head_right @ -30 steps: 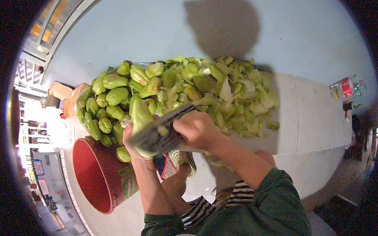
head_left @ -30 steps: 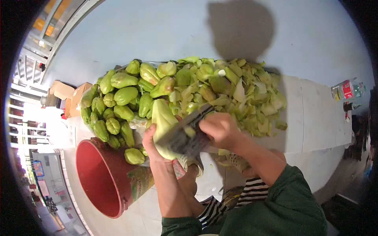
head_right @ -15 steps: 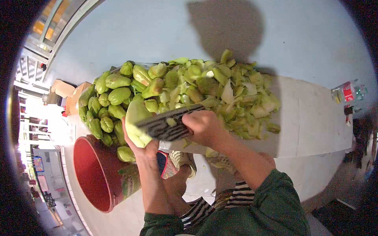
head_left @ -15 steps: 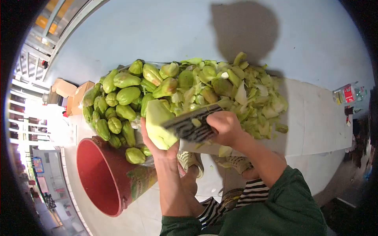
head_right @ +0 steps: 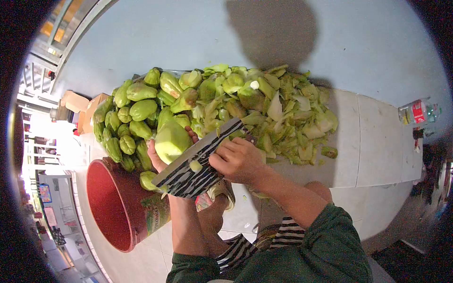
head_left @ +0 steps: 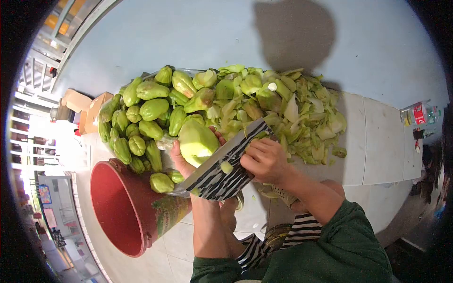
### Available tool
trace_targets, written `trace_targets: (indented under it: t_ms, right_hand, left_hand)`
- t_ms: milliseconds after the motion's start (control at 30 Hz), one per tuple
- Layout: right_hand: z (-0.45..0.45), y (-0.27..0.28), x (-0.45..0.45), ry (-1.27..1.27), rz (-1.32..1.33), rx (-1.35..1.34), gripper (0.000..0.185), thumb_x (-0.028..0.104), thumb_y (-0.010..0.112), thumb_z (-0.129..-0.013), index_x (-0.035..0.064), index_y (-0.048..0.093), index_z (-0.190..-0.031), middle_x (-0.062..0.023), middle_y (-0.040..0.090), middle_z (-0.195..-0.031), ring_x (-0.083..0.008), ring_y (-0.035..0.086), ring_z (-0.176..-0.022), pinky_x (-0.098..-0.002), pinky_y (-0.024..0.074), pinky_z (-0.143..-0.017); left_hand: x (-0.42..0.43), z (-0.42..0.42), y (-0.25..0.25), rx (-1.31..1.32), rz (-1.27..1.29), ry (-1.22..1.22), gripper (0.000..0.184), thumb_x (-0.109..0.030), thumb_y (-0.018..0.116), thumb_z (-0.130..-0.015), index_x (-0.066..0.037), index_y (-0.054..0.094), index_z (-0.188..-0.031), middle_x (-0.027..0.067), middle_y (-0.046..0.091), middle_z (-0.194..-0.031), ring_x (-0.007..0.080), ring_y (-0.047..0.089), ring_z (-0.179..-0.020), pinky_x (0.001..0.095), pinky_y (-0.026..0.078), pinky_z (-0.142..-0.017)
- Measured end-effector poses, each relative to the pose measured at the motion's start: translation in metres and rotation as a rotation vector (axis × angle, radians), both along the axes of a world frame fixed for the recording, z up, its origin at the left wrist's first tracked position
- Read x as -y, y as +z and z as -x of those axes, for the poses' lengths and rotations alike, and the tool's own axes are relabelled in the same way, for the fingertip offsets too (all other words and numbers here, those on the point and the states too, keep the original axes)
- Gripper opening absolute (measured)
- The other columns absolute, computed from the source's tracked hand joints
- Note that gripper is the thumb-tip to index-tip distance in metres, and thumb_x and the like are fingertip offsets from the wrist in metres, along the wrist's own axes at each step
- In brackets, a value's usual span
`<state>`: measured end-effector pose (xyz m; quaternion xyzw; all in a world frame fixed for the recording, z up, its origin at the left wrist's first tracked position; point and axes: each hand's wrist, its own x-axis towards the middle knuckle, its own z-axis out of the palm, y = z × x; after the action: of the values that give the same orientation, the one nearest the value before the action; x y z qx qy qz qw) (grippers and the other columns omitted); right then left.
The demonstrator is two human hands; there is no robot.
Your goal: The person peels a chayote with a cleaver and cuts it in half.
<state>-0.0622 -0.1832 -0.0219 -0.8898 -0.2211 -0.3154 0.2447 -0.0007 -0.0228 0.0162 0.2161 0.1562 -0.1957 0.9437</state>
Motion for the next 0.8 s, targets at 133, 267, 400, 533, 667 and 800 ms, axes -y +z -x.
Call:
trace_targets:
  t_ms: [133,267,400,533,667,800]
  right_hand:
    - [0.002,0.003,-0.001,-0.005,0.002,0.004,0.014,0.019,0.062,-0.065,0.0121,0.051,-0.072,-0.0009,0.051,-0.066,-0.0192,0.058,-0.067,-0.0333,0.0436,-0.057]
    - [0.005,0.005,-0.003,-0.032,-0.026,0.061,0.014,0.017,0.062,-0.065,0.0110,0.052,-0.073,-0.0029,0.053,-0.065,-0.0218,0.059,-0.065,-0.0358,0.0442,-0.056]
    - [-0.006,-0.002,0.008,-0.251,-0.105,-0.109,0.014,0.015,0.062,-0.065,0.0093,0.053,-0.073,-0.0073,0.053,-0.062,-0.0286,0.057,-0.058,-0.0406,0.0450,-0.052]
    - [-0.006,0.001,0.005,-0.211,-0.084,-0.046,0.015,0.015,0.063,-0.064,0.0094,0.052,-0.073,-0.0068,0.052,-0.061,-0.0276,0.058,-0.058,-0.0399,0.0461,-0.053]
    - [-0.003,0.012,-0.004,-0.075,-0.105,-0.039,0.018,0.011,0.064,-0.061,0.0074,0.048,-0.069,-0.0081,0.051,-0.061,-0.0291,0.055,-0.056,-0.0403,0.0443,-0.051]
    - [-0.008,-0.005,0.004,-0.124,-0.229,-0.199,0.020,0.014,0.066,-0.065,0.0085,0.048,-0.071,-0.0074,0.052,-0.060,-0.0304,0.058,-0.057,-0.0423,0.0456,-0.051]
  left_hand:
    - [0.000,0.000,-0.001,-0.007,-0.015,0.008,0.074,-0.060,0.059,-0.080,-0.001,0.053,-0.124,0.0192,0.061,-0.106,0.0326,0.062,-0.093,0.0434,0.054,-0.083]
    - [-0.005,0.002,-0.001,0.056,-0.008,-0.058,0.072,-0.061,0.056,-0.082,-0.003,0.054,-0.125,0.0193,0.063,-0.106,0.0322,0.063,-0.094,0.0426,0.054,-0.082]
    - [-0.010,-0.004,-0.003,0.098,-0.057,0.000,0.066,-0.057,0.054,-0.084,-0.005,0.057,-0.124,0.0189,0.065,-0.109,0.0317,0.063,-0.098,0.0434,0.053,-0.085]
    - [-0.019,-0.012,-0.008,0.129,-0.064,0.056,0.061,-0.052,0.055,-0.085,-0.005,0.059,-0.124,0.0195,0.066,-0.110,0.0333,0.065,-0.099,0.0459,0.052,-0.089]
    - [-0.023,-0.007,-0.020,0.177,-0.020,-0.059,0.060,-0.049,0.057,-0.084,-0.003,0.058,-0.124,0.0228,0.066,-0.110,0.0351,0.065,-0.100,0.0460,0.055,-0.085]
    - [-0.013,-0.003,-0.006,0.101,-0.127,-0.015,0.064,-0.050,0.058,-0.083,-0.006,0.055,-0.128,0.0193,0.064,-0.114,0.0331,0.062,-0.104,0.0454,0.051,-0.089]
